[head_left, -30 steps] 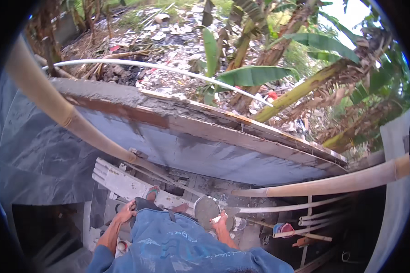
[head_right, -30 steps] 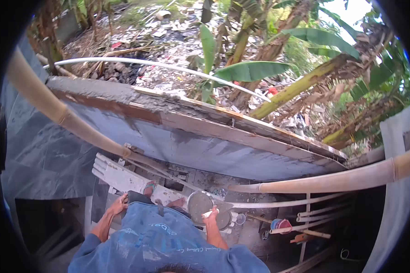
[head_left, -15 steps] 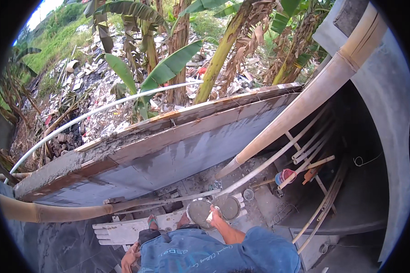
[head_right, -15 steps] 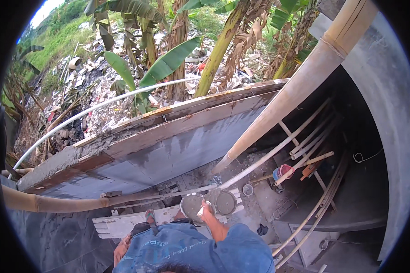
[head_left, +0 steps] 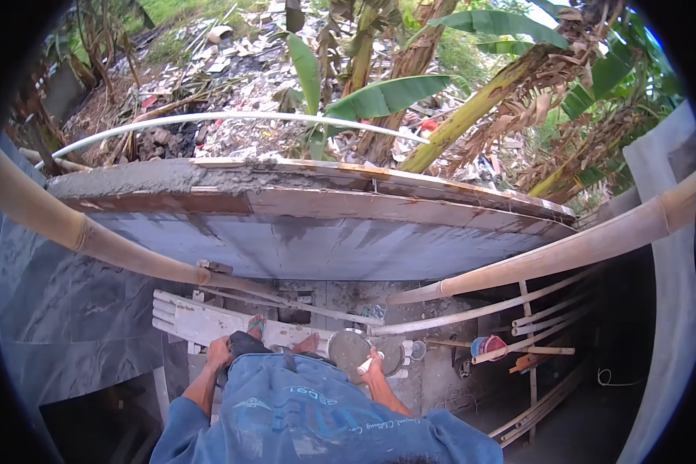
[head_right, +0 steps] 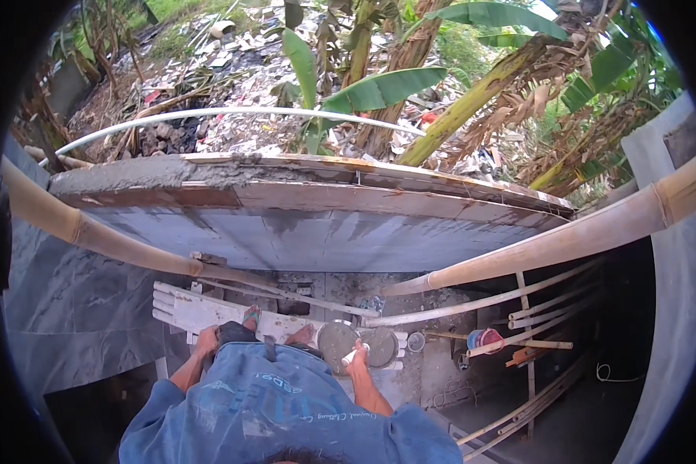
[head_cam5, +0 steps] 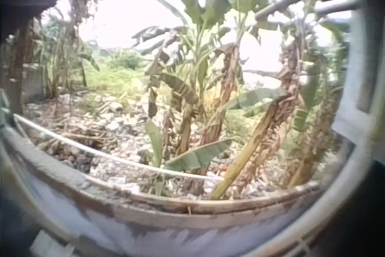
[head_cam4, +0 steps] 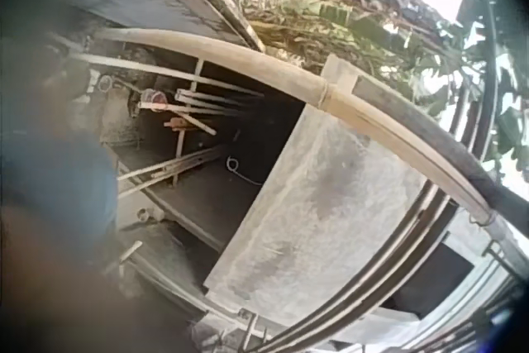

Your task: The person applies mortar to the top edge of a wall using a trowel and a bucket of mix. They scoop the wet mixture from the bucket and spread it evenly along the ledge, smoothing the surface with the tool as they move.

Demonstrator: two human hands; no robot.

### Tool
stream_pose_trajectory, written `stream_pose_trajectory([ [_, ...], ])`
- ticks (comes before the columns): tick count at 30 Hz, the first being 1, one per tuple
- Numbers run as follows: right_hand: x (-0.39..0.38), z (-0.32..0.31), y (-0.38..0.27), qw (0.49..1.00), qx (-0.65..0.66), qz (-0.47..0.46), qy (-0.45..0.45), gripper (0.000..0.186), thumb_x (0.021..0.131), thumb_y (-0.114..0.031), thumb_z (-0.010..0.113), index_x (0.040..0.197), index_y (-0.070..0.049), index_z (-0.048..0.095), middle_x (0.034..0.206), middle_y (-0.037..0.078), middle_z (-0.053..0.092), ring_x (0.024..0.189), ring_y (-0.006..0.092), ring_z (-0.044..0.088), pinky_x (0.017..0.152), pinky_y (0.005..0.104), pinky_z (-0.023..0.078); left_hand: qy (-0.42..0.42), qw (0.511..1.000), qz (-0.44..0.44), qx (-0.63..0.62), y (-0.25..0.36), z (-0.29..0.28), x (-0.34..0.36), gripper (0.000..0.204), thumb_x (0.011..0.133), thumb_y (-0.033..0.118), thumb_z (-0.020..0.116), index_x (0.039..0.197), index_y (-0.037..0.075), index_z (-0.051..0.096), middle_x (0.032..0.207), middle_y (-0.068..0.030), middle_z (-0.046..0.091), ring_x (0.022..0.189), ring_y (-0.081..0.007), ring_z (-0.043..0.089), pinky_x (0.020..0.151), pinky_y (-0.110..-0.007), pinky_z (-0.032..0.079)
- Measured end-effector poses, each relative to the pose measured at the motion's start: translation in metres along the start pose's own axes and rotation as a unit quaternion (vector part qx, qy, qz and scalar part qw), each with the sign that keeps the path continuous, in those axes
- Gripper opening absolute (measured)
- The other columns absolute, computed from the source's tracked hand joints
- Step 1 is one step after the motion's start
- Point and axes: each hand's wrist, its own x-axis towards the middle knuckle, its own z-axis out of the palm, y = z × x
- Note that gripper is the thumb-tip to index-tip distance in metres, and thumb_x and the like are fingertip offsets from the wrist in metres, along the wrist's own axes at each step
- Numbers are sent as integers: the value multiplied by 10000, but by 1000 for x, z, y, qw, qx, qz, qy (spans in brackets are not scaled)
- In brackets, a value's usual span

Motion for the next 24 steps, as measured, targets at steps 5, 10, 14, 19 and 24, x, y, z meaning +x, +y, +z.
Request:
stream_pose_trajectory([
  [5,-10,-11,-2,997,-58,-47,-6,360,894,-466,635,939,-147,474,906,65,549,804,280,613,619,527,492,-289,949,-86,90,45,-83,9,357,672,64,636,1028,62,619,868,-158,689,811,-306,668,709,-383,529],
  [10,-56,22,-22,988,-78,-107,-83,321,900,-411,652,912,-135,490,846,45,524,661,218,587,512,385,482,-111,992,-19,59,36,-93,42,436,688,25,578,1123,49,590,1059,-228,671,1029,-383,638,858,-434,505],
  [14,-138,62,-44,977,-121,-150,-87,286,898,-370,678,927,-120,542,744,6,507,512,132,517,406,296,396,-102,993,48,-43,80,-60,76,344,795,131,594,1125,33,581,1074,-210,674,1051,-359,634,895,-415,495],
  [19,-205,91,-81,921,-246,-285,-102,288,886,-363,701,798,-112,591,592,-48,472,433,85,451,392,258,344,-144,982,59,-106,99,26,135,348,840,215,585,1147,52,583,1070,-178,678,1039,-303,644,878,-379,493],
  [24,-318,123,-110,870,-337,-329,-143,350,872,-398,707,705,-132,551,575,-39,483,460,63,439,432,246,333,-305,906,-111,-271,145,42,146,430,898,361,529,1261,133,567,1257,-136,607,1160,-318,571,938,-400,455],
])
